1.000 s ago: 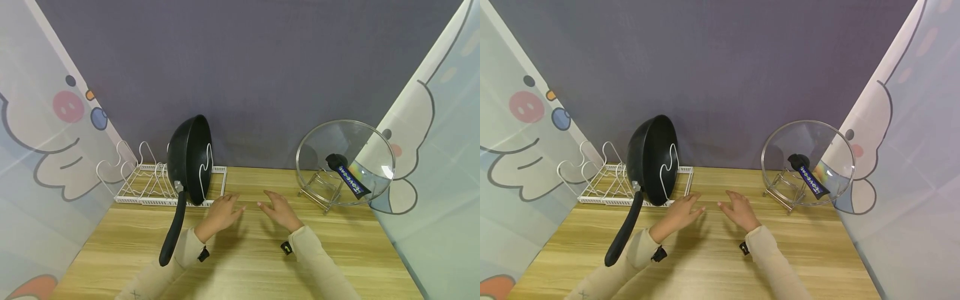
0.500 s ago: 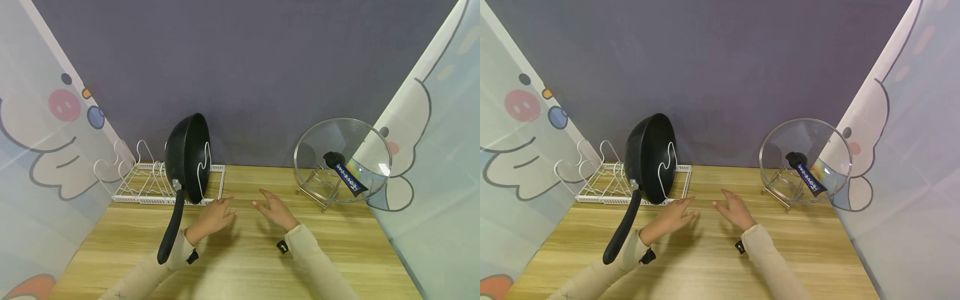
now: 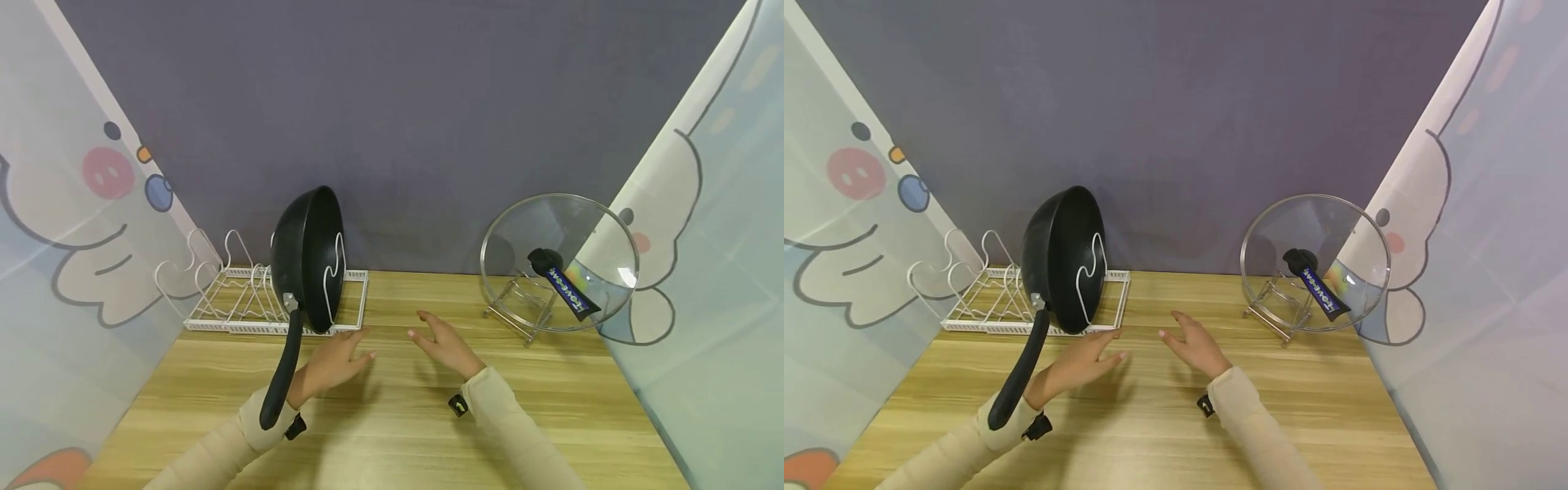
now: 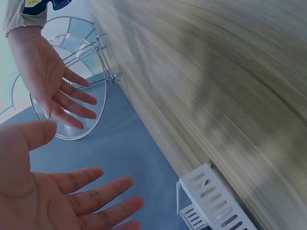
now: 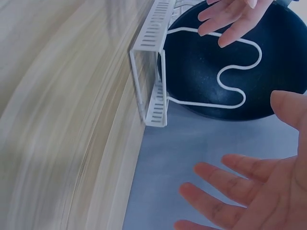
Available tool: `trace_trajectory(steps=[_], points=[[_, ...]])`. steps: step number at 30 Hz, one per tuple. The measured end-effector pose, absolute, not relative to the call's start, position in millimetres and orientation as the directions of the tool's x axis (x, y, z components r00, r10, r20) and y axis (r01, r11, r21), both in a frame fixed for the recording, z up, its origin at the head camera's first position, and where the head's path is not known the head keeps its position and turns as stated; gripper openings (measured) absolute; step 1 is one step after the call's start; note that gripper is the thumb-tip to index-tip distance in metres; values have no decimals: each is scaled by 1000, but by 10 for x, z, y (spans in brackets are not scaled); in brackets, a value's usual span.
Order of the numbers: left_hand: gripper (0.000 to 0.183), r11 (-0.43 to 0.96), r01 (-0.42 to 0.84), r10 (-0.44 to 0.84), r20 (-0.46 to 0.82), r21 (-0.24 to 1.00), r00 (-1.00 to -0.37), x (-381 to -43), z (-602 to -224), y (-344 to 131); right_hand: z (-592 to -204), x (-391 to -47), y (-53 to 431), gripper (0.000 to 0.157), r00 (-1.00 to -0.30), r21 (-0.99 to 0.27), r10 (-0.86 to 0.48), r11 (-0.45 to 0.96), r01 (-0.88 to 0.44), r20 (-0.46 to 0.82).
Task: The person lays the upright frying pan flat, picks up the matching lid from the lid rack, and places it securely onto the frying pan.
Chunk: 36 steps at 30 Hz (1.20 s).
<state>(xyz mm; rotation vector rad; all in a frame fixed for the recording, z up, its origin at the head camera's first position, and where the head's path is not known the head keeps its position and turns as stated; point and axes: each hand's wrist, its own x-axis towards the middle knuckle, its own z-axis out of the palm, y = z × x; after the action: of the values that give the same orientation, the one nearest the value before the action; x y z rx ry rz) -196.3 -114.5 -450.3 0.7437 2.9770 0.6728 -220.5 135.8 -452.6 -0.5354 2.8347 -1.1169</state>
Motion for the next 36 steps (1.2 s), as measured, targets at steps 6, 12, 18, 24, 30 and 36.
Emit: trace_trajectory(steps=[6,12,18,24,30,36], points=[[56,787,461,454,121,411,-883,-1906,-4501,-1201,-4495,-2151,1321,63,-925,-665,-367,669,-333,94],[51,775,479,455,161,412,-876,-1880,-4499,-1286,-4477,-2128,1316,62,-924,-669,-371,664,-335,93],[46,770,466,429,188,435,-884,-1843,-4524,-1386,-4469,-2105,1301,64,-918,-671,-384,656,-346,98],[43,751,421,389,175,509,-905,-1781,-4510,-1488,-4464,-2085,1271,61,-912,-681,-404,648,-342,73],[42,660,446,416,200,605,-887,-1811,-4467,-1589,-4437,-2085,1246,60,-911,-681,-405,645,-346,79],[39,627,419,430,157,656,-889,-1792,-4303,-1661,-4417,-2081,1227,61,-902,-667,-422,646,-372,94]])
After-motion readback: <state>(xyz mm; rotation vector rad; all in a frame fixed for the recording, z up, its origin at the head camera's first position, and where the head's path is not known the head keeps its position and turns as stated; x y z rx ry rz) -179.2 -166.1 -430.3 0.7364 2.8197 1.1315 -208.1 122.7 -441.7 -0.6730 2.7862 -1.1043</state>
